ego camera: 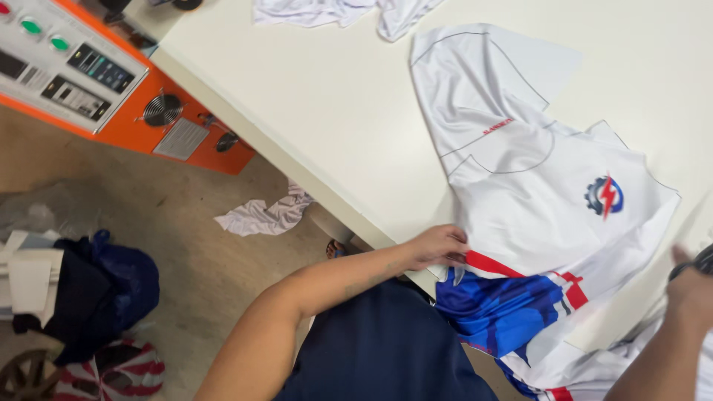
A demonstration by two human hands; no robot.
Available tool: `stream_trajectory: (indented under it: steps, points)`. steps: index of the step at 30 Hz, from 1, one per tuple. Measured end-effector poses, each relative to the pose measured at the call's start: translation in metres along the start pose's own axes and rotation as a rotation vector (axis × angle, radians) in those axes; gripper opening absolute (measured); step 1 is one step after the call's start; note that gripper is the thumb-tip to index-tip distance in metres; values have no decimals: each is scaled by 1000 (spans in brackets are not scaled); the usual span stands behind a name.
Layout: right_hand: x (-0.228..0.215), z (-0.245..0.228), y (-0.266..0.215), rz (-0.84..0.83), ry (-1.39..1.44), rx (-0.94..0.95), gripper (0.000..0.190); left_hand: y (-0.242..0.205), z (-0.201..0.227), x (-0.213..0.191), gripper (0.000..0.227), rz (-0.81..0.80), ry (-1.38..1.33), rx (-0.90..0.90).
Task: The person uses large shears to cut a white polo shirt along pre-drawn black outlines on a white worktable. They trim the side seams and bottom hem, then reposition the fabric to continue cutting along the marked lines. Cut fabric pieces are moved aside as the cutting progresses.
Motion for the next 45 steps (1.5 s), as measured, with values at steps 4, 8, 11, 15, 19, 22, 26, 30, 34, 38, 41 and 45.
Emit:
stream_trajectory:
  steps: [4,8,11,15,19,22,26,30,34,38,41,45]
  points:
    - [-38,60,-86,19,-269,321,56,-33,35,-42,27,103,515,502]
    - [-68,97,-137,156,-367,270,68,-57,83,-57,32,235,1321,984]
    - [-73,107,-145,46,-317,185,56,-45,122,-45,46,120,1546,1222]
    - [-71,98,-152,-219,-523,163,57,-22,147,-34,33,60,1562,1520]
    - [-60,69,-170,-339,-544,150,61,0,139,-41,23,14,1528,1541]
    - [-56,59,-177,-436,-427,376,65,12,151,-57,26,37,1197,1490]
    - [-80,12,-200,-213,-210,234,42,11,208,-108,36,260,1054,1141]
    - [-80,-114,-276,-18,149,142,38,-34,286,-163,11,327,729,1251]
    - [-67,-237,-340,-103,288,-510,67,-97,335,-185,13,432,777,1393]
    - [-56,-230,-326,-235,441,-564,43,-181,366,-172,23,526,1244,1348]
    - [-77,-188,-293,-228,739,-524,37,-250,382,-150,29,554,1659,1147]
    - [-130,-96,-181,-43,319,-119,24,-297,380,-118,72,361,1792,985]
Point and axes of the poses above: each hand's wrist, its own y-axis towards the middle knuckle, its own x-axis out of the palm, z = x × y, the point moved 3 cm from there along y, towards the middle knuckle, and after that the axes turned 13 degrees about z, right-handed, at the moved point
